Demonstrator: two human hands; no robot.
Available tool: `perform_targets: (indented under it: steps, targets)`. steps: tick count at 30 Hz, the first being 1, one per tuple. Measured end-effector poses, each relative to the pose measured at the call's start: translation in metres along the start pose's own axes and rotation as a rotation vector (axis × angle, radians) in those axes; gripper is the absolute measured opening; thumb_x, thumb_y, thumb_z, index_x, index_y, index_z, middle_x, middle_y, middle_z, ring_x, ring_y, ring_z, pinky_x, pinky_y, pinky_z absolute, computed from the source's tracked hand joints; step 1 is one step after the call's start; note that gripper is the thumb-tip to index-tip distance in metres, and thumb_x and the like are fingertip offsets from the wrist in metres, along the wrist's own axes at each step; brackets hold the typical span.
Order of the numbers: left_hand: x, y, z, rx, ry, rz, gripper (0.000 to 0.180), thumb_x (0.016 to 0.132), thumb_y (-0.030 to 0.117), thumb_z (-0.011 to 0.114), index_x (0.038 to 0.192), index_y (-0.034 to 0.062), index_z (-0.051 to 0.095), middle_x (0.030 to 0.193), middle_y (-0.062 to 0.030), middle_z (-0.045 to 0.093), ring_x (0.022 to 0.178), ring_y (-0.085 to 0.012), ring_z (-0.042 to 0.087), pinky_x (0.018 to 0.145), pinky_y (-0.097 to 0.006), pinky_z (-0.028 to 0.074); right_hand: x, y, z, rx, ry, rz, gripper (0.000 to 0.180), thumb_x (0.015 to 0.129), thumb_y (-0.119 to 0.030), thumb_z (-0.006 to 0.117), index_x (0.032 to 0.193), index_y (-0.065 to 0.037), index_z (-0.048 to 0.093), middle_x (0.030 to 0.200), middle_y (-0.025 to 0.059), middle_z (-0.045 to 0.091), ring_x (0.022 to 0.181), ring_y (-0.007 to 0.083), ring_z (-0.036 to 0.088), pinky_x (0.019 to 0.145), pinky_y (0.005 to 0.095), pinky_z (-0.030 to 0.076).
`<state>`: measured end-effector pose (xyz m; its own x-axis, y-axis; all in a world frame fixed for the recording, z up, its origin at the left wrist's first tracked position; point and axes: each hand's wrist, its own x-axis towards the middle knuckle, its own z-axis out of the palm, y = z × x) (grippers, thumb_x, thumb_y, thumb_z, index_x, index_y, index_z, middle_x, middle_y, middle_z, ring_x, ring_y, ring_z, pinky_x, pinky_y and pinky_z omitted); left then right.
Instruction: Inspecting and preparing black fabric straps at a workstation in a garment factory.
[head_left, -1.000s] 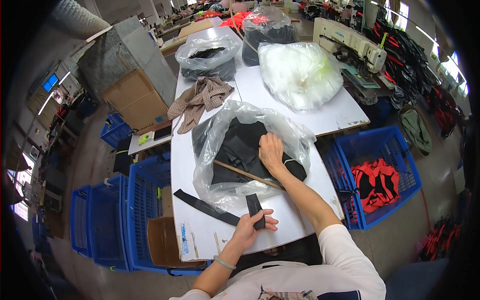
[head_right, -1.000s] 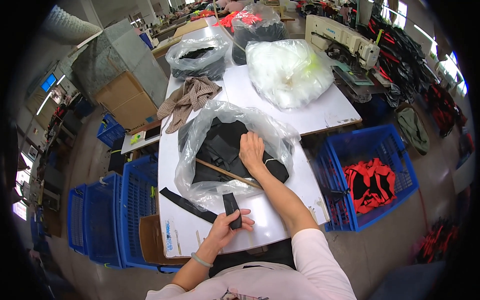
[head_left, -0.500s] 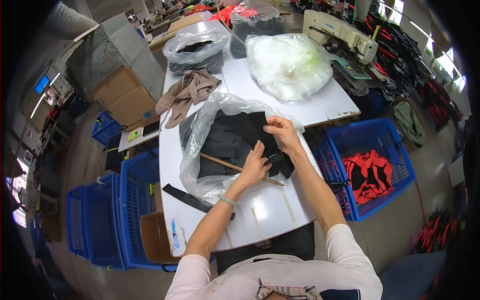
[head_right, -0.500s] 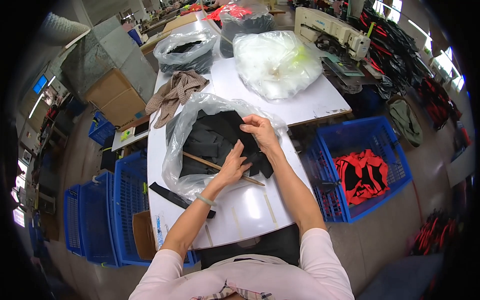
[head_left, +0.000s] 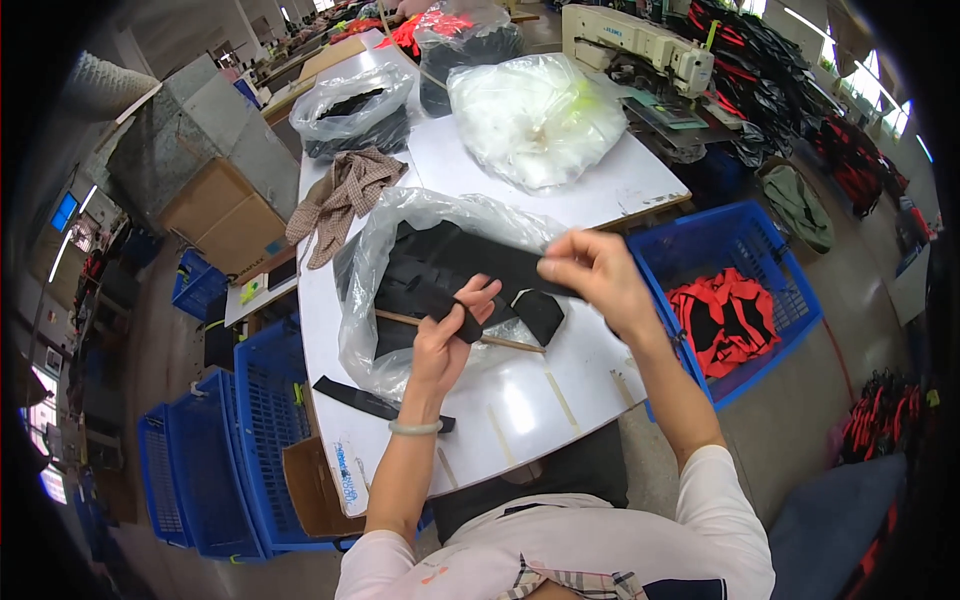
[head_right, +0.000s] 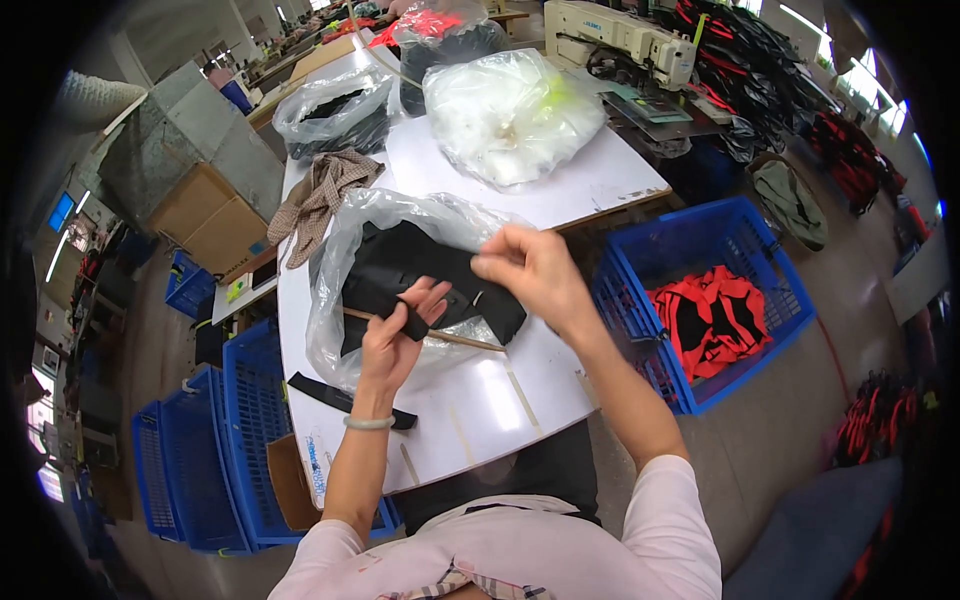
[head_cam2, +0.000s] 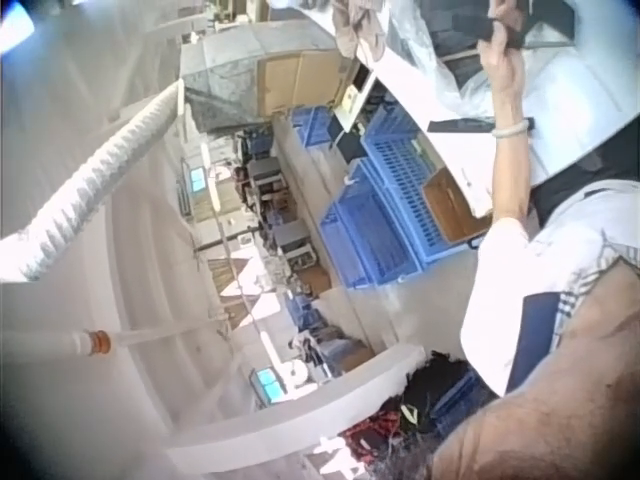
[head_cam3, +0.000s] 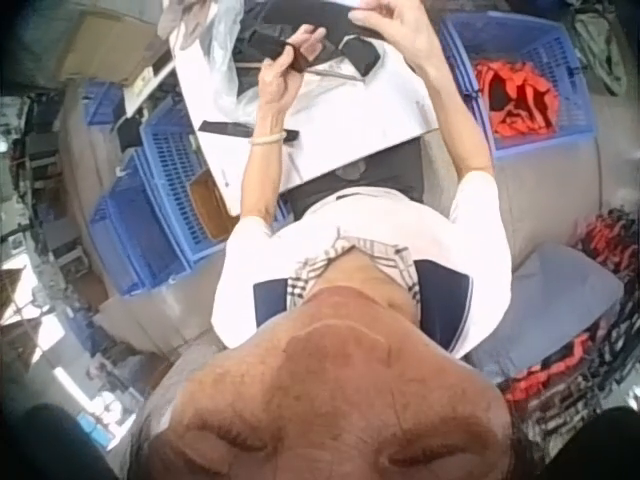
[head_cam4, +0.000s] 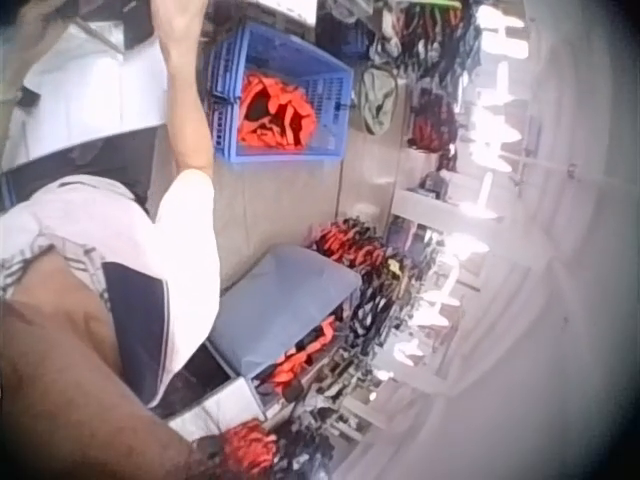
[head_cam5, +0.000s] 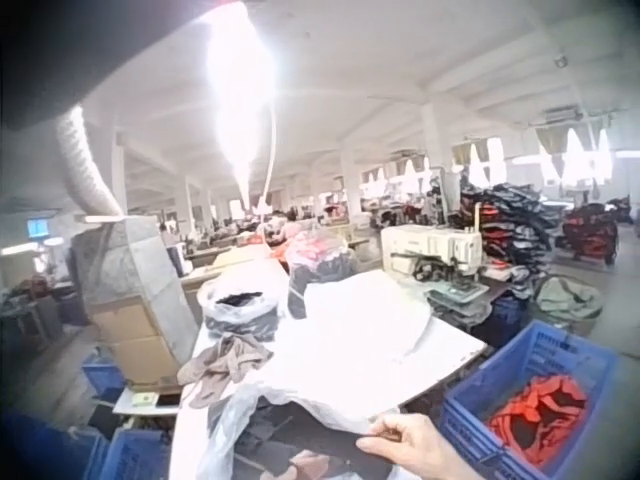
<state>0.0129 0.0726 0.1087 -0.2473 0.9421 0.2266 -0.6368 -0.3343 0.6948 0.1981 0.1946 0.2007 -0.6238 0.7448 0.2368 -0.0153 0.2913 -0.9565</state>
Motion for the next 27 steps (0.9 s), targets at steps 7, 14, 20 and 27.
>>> perform_targets:
  steps: [7, 14, 20, 27]
  targets:
    - [-0.062, 0.018, 0.042, 0.215, 0.158, 0.147, 0.032, 0.093, 0.010, 0.049, 0.117, -0.0101, 0.053, 0.120, -0.0215, 0.056, 0.113, -0.0311, 0.055, 0.103, -0.041, 0.036, -0.069, 0.038, 0.027, -0.027, 0.029, 0.164, 0.011, 0.079, -0.008, 0.068, 0.079, 0.002, 0.063, 0.064, -0.0019, 0.057, 0.059, 0.0024, 0.048, 0.054, 0.0183, 0.037]
    - [-0.091, 0.022, 0.046, 0.218, 0.290, -0.006, 0.032, 0.094, 0.009, 0.047, 0.117, -0.0122, 0.052, 0.120, -0.0224, 0.055, 0.113, -0.0321, 0.054, 0.100, -0.037, 0.040, -0.097, 0.042, 0.033, -0.127, -0.018, 0.175, 0.013, 0.078, -0.007, 0.069, 0.085, 0.001, 0.062, 0.067, -0.0018, 0.058, 0.058, 0.0020, 0.048, 0.054, 0.0181, 0.038]
    - [-0.095, 0.004, 0.047, -0.093, 0.332, -0.099, 0.042, 0.095, 0.013, 0.046, 0.124, -0.0170, 0.040, 0.127, -0.0245, 0.047, 0.117, -0.0300, 0.051, 0.100, -0.036, 0.041, -0.092, 0.015, 0.071, -0.506, -0.001, -0.442, 0.039, 0.070, -0.015, 0.074, 0.104, -0.006, 0.056, 0.096, 0.0118, 0.056, 0.073, 0.0284, 0.062, 0.060, 0.0356, 0.050]
    - [-0.098, -0.001, 0.050, -0.288, 0.366, -0.214, 0.040, 0.096, 0.014, 0.042, 0.123, -0.0161, 0.042, 0.121, -0.0233, 0.052, 0.115, -0.0321, 0.052, 0.104, -0.041, 0.038, -0.094, 0.038, 0.080, -0.502, 0.144, -0.479, 0.015, 0.071, -0.005, 0.069, 0.082, 0.001, 0.059, 0.098, 0.0152, 0.061, 0.076, 0.0308, 0.064, 0.064, 0.0356, 0.052]
